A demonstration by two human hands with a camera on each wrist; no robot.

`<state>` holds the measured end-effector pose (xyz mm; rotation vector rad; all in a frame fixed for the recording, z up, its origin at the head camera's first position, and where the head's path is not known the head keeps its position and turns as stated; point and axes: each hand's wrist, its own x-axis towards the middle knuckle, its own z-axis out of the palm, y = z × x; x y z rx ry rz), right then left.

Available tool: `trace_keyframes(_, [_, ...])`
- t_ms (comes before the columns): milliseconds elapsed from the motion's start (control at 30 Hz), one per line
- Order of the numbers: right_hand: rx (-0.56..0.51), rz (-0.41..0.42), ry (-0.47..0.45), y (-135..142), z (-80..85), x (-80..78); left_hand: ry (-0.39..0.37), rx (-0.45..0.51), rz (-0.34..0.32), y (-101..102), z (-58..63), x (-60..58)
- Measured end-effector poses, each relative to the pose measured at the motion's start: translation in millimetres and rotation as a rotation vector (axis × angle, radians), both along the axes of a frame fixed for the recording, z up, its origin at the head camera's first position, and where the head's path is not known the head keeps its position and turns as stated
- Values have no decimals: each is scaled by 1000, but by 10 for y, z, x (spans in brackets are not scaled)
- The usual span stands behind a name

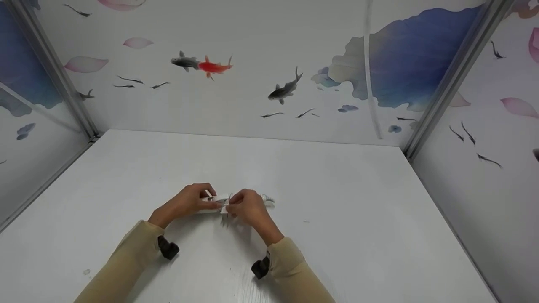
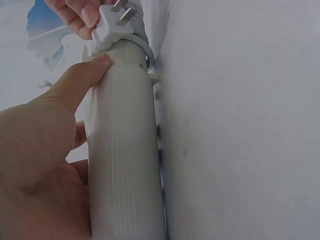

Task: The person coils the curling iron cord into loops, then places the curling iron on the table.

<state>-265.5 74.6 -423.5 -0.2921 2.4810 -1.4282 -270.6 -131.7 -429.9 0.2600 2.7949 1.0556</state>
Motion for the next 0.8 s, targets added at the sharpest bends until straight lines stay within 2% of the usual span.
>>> trace_keyframes(167, [-29,-43,20,-29,2,1,8,-14,-18,-8,7,-5])
trace_keyframes(467, [-2,-52,67,-4,28,4,-27,-31,-1,-56,44,27])
trace_keyframes(800, [54,-76,161,-17,61,48,-13,-45,-37,-64,33,6])
